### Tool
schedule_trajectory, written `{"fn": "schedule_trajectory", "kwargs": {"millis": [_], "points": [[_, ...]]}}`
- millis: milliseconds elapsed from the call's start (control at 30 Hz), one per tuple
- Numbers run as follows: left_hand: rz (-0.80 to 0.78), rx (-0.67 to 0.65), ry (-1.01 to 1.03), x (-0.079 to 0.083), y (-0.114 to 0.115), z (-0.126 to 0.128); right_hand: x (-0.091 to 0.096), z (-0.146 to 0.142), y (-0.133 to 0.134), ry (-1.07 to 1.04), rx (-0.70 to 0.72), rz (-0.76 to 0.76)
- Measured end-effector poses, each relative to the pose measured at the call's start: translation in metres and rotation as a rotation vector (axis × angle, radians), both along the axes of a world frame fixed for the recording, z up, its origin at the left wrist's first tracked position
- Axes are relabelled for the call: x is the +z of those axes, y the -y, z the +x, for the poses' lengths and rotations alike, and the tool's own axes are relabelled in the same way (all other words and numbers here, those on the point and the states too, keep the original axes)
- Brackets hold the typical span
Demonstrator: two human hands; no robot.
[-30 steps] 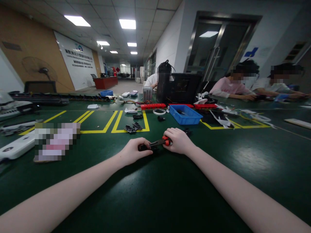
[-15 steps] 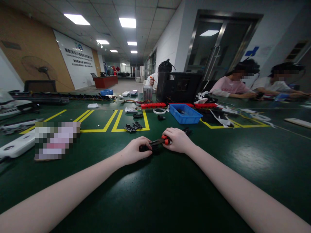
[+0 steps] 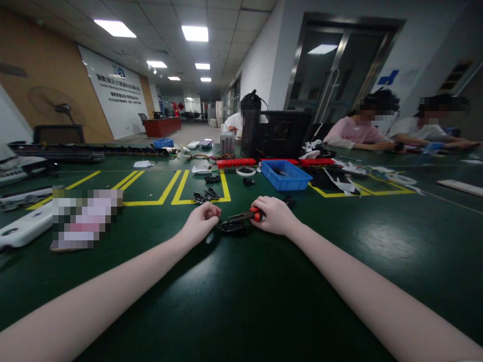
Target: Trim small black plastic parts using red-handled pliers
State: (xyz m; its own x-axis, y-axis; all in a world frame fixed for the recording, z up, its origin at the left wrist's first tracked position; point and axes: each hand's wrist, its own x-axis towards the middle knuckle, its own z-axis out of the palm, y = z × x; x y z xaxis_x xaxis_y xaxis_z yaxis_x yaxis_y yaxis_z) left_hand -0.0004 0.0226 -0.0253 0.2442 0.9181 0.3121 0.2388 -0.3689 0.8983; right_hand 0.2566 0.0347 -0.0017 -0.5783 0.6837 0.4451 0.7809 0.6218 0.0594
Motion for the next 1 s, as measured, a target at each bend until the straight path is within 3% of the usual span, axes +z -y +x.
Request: {"fn": "schedule_trajectory", "kwargs": {"millis": [167, 467, 633, 833, 1000], "points": [[0.03, 0.083, 0.013, -0.001, -0.003, -0.004, 0.001, 0.0, 0.001, -0.003, 0.005, -0.002], [0.03, 0.043, -0.08, 0.002, 0.003, 0.0, 0.0, 0.0, 0.0, 0.003, -0.006, 0.002], [0.075, -0.039, -0.245, 0.008, 0.016, 0.005, -0.001, 0.0, 0.0, 0.009, -0.013, 0.01], [0.335, -0.046, -0.679, 0.005, 0.024, 0.008, 0.0, -0.001, 0.001, 0.022, -0.001, 0.02], [0.358, -0.131, -0.741, 0.007, 0.024, 0.007, 0.0, -0.001, 0.001, 0.023, 0.009, 0.014]]}}
